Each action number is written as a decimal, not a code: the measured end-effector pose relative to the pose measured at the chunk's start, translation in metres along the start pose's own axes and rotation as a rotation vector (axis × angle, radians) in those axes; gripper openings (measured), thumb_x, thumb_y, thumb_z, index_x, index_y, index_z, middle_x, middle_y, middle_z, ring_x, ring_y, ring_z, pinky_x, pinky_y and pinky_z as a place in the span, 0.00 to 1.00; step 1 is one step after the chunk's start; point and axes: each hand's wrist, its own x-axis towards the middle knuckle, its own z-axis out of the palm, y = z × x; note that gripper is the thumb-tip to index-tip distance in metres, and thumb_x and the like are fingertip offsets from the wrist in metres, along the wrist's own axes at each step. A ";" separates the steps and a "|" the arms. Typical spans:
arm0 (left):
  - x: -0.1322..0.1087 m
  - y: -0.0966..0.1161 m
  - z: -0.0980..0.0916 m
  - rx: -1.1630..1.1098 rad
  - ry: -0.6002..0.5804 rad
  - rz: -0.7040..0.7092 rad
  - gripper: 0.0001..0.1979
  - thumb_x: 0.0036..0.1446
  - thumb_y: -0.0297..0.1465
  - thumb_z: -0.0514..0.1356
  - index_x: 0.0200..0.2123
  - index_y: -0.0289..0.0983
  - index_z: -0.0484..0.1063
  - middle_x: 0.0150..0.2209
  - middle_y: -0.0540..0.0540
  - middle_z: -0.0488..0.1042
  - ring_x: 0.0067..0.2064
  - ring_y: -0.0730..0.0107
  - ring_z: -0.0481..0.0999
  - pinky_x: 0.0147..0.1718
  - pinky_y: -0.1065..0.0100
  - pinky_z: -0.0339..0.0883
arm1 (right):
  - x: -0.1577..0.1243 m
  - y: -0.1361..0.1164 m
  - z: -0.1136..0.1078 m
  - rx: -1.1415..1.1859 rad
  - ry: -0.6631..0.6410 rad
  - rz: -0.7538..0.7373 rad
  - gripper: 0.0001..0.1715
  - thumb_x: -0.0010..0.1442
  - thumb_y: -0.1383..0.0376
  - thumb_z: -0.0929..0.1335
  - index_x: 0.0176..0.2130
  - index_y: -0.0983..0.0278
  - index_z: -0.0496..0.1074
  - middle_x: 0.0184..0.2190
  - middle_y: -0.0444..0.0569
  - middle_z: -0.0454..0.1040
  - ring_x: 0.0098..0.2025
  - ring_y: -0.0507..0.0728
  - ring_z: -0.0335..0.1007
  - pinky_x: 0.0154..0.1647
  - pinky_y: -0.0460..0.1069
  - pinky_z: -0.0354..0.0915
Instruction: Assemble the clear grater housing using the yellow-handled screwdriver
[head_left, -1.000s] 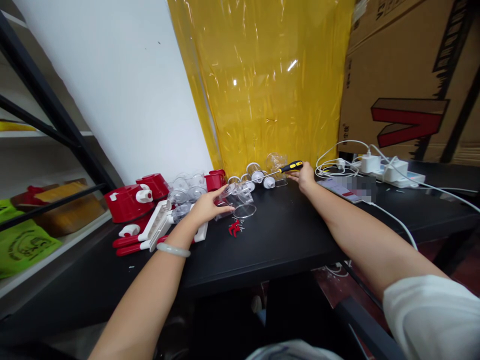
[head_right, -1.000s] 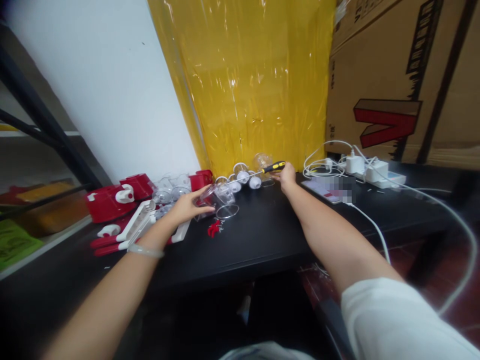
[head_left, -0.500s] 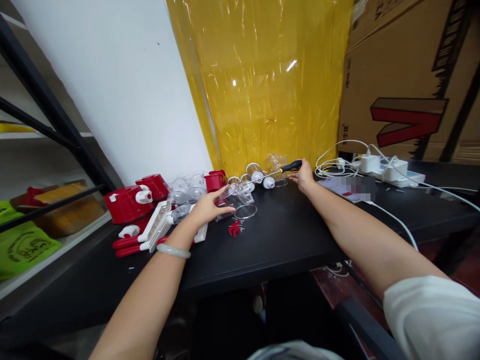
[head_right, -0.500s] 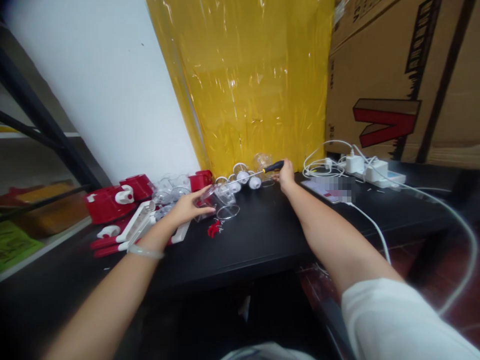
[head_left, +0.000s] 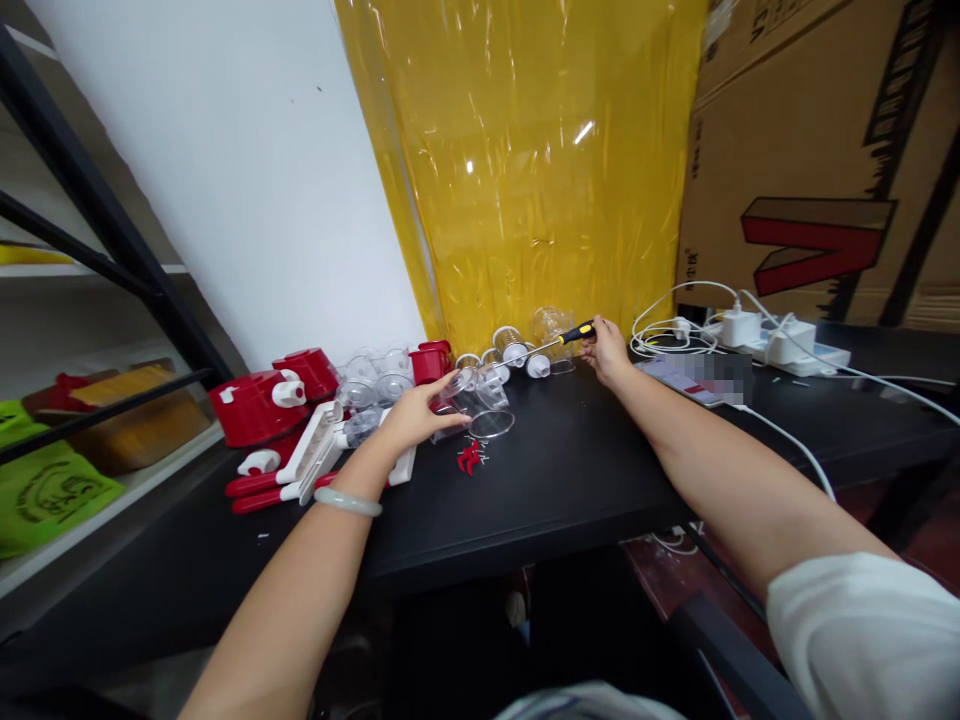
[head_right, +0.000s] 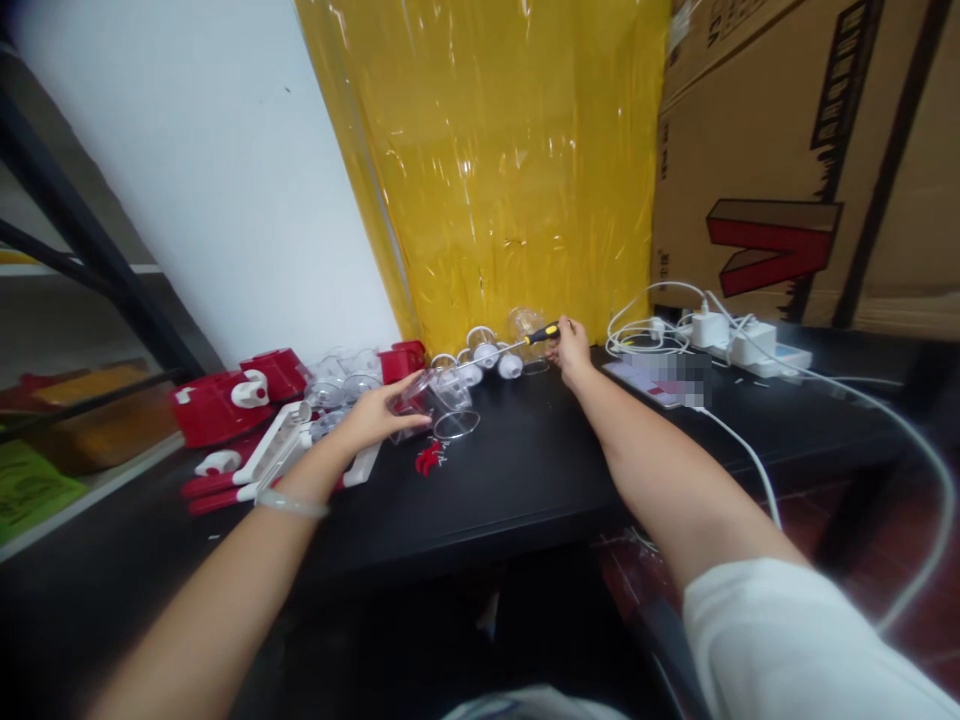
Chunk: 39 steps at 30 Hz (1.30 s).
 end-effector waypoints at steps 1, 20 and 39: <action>0.000 0.000 0.000 0.003 0.001 -0.002 0.46 0.49 0.47 0.72 0.69 0.43 0.62 0.59 0.45 0.77 0.59 0.49 0.76 0.59 0.57 0.66 | 0.001 0.000 0.000 0.008 0.001 0.012 0.11 0.69 0.54 0.61 0.45 0.58 0.64 0.21 0.36 0.67 0.14 0.48 0.64 0.14 0.41 0.59; 0.000 0.000 0.000 -0.016 0.002 0.004 0.46 0.49 0.46 0.72 0.69 0.43 0.62 0.60 0.44 0.76 0.60 0.50 0.75 0.61 0.55 0.65 | 0.002 0.004 -0.002 0.036 -0.028 0.054 0.10 0.68 0.59 0.60 0.49 0.54 0.61 0.29 0.38 0.72 0.19 0.49 0.72 0.20 0.43 0.67; 0.000 -0.002 0.000 0.004 -0.001 0.001 0.46 0.49 0.48 0.72 0.69 0.43 0.62 0.59 0.43 0.77 0.59 0.49 0.76 0.60 0.55 0.65 | -0.001 -0.005 0.000 0.072 0.015 0.042 0.09 0.68 0.59 0.60 0.45 0.56 0.65 0.24 0.36 0.68 0.17 0.47 0.67 0.20 0.41 0.66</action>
